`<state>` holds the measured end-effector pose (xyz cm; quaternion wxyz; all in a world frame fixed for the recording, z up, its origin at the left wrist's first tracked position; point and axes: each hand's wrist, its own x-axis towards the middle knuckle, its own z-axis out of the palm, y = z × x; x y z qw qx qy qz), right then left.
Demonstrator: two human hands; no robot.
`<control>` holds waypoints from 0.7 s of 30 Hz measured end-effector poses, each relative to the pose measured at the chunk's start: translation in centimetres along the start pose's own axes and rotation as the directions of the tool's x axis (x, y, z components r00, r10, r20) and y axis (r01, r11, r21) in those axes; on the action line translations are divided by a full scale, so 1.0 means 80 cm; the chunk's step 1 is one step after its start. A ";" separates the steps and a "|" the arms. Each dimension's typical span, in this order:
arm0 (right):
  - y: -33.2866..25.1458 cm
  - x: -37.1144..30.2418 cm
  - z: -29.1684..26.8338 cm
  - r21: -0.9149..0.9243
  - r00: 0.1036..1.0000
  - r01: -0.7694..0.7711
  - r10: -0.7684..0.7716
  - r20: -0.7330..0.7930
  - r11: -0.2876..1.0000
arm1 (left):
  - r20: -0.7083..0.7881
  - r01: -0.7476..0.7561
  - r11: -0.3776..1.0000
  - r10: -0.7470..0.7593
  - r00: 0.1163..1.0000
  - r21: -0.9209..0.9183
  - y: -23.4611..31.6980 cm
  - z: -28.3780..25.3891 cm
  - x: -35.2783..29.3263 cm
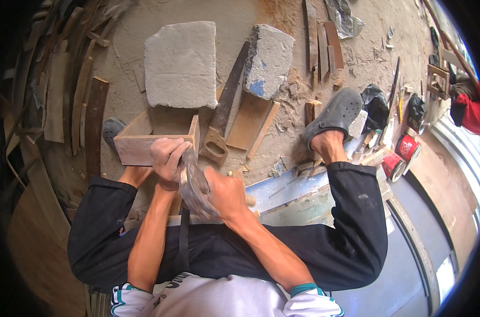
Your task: The person assembles a small wooden frame by hand, using a hammer to drive nails into the joints. They repeatedly align the pieces, hammer nails, and adjust the frame while sitting on the floor.
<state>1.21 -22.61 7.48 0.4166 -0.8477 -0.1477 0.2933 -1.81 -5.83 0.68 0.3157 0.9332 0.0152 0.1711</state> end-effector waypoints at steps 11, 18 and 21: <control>0.004 0.001 0.001 0.039 0.999 0.048 -0.047 -0.009 0.998 | 0.001 0.009 0.999 -0.009 1.000 0.035 -0.003 0.004 -0.006; -0.003 0.002 -0.003 0.030 1.000 -0.021 0.021 0.024 0.999 | 0.032 0.027 0.999 -0.029 0.999 0.044 0.002 -0.001 0.001; -0.012 0.005 -0.005 0.031 0.997 -0.072 0.071 0.037 0.997 | 0.017 0.031 0.998 -0.032 0.999 0.062 0.003 0.001 0.003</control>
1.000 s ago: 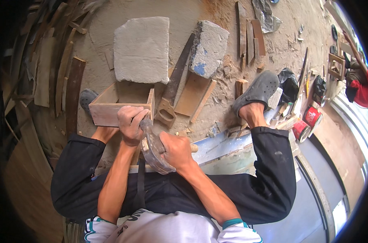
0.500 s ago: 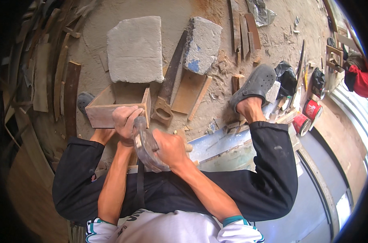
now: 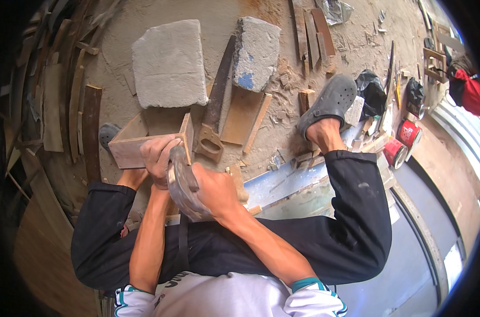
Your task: The person assembles a small wooden frame by hand, using a hammer to drive nails into the joints. They repeatedly align the pieces, hammer nails, and adjust the frame while sitting on the floor.
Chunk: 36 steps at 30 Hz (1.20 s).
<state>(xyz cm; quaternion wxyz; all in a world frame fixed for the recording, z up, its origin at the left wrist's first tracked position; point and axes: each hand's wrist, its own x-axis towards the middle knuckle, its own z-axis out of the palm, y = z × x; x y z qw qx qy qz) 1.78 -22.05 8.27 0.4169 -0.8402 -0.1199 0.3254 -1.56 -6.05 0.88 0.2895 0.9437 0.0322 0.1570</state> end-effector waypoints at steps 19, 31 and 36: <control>-0.010 -0.010 -0.001 0.037 0.997 0.061 -0.060 -0.041 0.997 | -0.024 -0.067 0.996 0.068 0.997 0.053 -0.003 0.006 0.001; -0.004 -0.017 -0.005 0.007 0.999 -0.025 0.025 0.035 1.000 | -0.051 0.020 0.996 -0.025 0.998 -0.084 0.007 0.004 0.007; -0.003 -0.014 -0.004 0.016 0.999 0.025 -0.024 -0.026 1.000 | -0.032 -0.023 0.999 0.021 0.999 -0.046 0.006 0.001 0.007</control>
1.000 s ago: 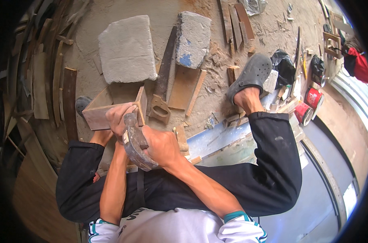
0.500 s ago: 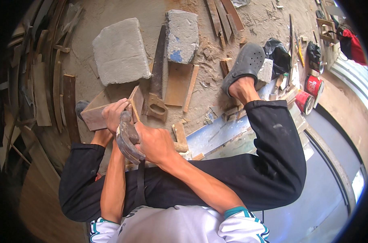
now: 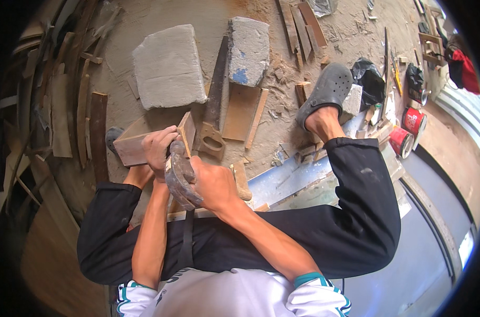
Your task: The person assembles a small wooden frame by hand, using a hammer to drive nails into the joints. They repeatedly align the pieces, hammer nails, and adjust the frame while sitting on the floor.
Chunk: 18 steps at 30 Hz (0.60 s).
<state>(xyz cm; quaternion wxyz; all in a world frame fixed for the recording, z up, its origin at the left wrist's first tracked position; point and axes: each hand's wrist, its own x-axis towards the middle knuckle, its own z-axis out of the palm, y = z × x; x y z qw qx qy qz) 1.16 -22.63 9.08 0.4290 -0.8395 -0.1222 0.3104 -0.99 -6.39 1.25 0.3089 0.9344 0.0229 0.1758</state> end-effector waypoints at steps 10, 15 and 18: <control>-0.014 0.011 -0.011 0.032 0.998 0.050 -0.048 -0.046 0.998 | -0.006 0.020 0.999 -0.020 1.000 -0.035 -0.001 -0.007 0.002; -0.001 0.014 -0.005 -0.052 1.000 0.017 -0.017 -0.002 0.999 | -0.018 0.029 0.999 -0.030 0.999 -0.039 -0.002 -0.009 0.005; 0.004 0.011 0.001 -0.109 0.992 0.123 -0.127 -0.028 0.986 | -0.040 0.036 0.999 -0.037 0.999 -0.038 -0.002 -0.011 0.002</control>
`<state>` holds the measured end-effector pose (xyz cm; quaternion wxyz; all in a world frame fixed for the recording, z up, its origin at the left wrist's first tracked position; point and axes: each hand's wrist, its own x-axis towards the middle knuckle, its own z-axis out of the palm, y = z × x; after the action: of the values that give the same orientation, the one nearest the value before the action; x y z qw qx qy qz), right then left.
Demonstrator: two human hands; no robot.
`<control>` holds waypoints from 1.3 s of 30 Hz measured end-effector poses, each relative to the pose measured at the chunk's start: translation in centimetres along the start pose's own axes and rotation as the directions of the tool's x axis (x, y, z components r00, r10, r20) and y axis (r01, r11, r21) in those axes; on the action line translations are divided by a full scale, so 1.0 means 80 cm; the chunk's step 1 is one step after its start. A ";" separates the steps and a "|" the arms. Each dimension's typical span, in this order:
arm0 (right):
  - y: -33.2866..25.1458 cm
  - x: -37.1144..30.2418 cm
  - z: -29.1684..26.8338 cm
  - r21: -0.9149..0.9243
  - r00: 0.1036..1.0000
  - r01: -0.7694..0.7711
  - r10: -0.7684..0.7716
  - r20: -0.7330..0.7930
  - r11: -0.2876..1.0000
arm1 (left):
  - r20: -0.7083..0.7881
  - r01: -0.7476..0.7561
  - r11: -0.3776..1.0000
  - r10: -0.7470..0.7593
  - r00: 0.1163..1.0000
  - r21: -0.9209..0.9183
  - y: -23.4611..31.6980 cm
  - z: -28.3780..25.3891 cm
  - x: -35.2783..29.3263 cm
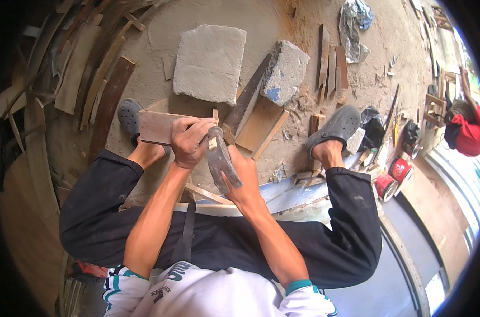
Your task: The person assembles a small wooden frame by hand, using a hammer to drive nails into the joints. They repeatedly align the pieces, hammer nails, and adjust the frame while sitting on the floor.
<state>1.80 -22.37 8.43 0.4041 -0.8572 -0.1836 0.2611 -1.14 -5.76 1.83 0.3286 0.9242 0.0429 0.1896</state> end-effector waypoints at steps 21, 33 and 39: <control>-0.029 0.012 -0.009 -0.066 0.992 -0.022 0.014 -0.121 0.998 | -0.105 -0.013 0.999 0.017 0.994 0.038 -0.002 0.013 -0.009; -0.017 0.012 -0.002 -0.055 0.992 0.054 -0.060 -0.112 0.997 | -0.115 -0.004 0.999 0.009 0.993 0.047 0.001 0.012 -0.008; -0.030 0.013 -0.005 -0.008 0.995 0.006 -0.007 -0.100 1.000 | -0.109 -0.018 0.999 0.022 0.994 0.043 0.000 0.011 -0.006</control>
<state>2.60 -20.58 10.22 0.4102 -0.8702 -0.1669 0.2158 -1.25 -6.39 1.09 0.3046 0.9195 0.0555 0.2421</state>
